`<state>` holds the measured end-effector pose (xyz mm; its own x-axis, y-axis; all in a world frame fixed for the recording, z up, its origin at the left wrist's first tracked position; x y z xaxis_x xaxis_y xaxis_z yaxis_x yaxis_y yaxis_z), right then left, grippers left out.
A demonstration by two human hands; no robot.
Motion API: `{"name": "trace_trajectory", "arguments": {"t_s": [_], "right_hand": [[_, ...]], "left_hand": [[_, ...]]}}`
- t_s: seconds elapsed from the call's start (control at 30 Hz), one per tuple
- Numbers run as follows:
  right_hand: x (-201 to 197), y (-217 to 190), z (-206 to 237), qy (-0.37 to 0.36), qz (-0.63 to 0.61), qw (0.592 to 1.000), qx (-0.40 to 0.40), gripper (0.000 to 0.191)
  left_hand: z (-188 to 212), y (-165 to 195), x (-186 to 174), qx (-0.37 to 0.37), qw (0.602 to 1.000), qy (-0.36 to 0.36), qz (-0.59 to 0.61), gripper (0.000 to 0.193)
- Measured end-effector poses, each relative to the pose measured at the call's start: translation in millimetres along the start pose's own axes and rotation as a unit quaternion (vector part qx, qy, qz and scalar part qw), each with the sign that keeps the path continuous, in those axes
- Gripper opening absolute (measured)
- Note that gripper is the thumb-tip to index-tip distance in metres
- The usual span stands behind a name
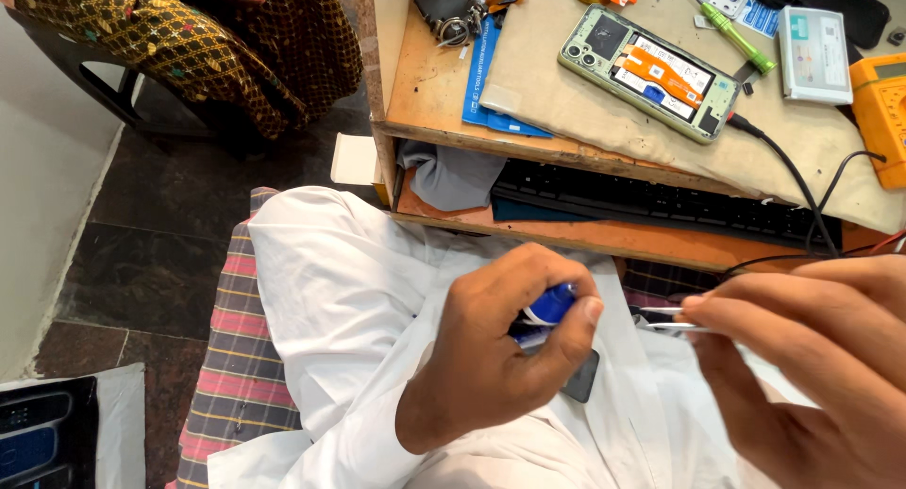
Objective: The person sits on the floor at a repair bench, first uses a smartphone, then opens a tube of adhesive and squeezes glue around the frame of a disassembled phone lying on the bench. They then pick up the phone's back cover, press it onto the glued frame, and press along the edges to secure it.
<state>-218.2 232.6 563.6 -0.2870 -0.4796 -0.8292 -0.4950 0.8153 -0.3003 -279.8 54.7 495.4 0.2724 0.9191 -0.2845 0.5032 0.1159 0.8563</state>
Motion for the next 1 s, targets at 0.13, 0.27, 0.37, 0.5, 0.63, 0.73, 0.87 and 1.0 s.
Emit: {"name": "trace_trajectory", "arguments": {"t_s": [0.13, 0.27, 0.37, 0.5, 0.63, 0.73, 0.87, 1.0], "right_hand": [[-2, 2, 4, 0.001, 0.001, 1.000, -0.003, 0.028], [-1, -1, 5, 0.012, -0.001, 0.999, -0.036, 0.029], [-1, -3, 5, 0.012, -0.006, 0.999, -0.047, 0.030], [-1, -5, 5, 0.007, 0.000, 0.999, -0.047, 0.030], [-2, -6, 5, 0.001, 0.006, 0.998, -0.055, 0.031], [-3, -7, 6, -0.008, 0.011, 0.998, -0.054, 0.031], [-2, -6, 8, -0.031, 0.021, 0.998, -0.055, 0.031], [0, -5, 11, -0.043, 0.030, 0.997, -0.056, 0.032]], "left_hand": [[-1, 7, -1, 0.042, 0.997, 0.016, -0.057, 0.009], [0, 14, 3, 0.071, 0.989, 0.017, -0.127, 0.013], [0, 16, 3, 0.081, 0.986, 0.013, -0.148, 0.015], [1, 18, 5, 0.092, 0.982, 0.008, -0.166, 0.017], [3, 19, 8, 0.089, 0.982, -0.001, -0.164, 0.017], [4, 20, 9, 0.088, 0.982, -0.004, -0.168, 0.016], [5, 21, 9, 0.086, 0.982, -0.006, -0.171, 0.014], [6, 21, 11, 0.090, 0.980, -0.005, -0.178, 0.013]]}}
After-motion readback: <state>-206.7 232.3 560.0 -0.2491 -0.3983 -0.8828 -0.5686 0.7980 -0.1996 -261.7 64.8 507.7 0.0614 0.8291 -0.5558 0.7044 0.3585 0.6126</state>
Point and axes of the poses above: each hand's wrist, its own z-axis away from the middle knuckle, its own x-axis out of the palm, y = z × x, the point moved 6 cm from there along -z, towards the middle knuckle, and after that the axes turned 13 degrees about -z, right-handed, at the moved point
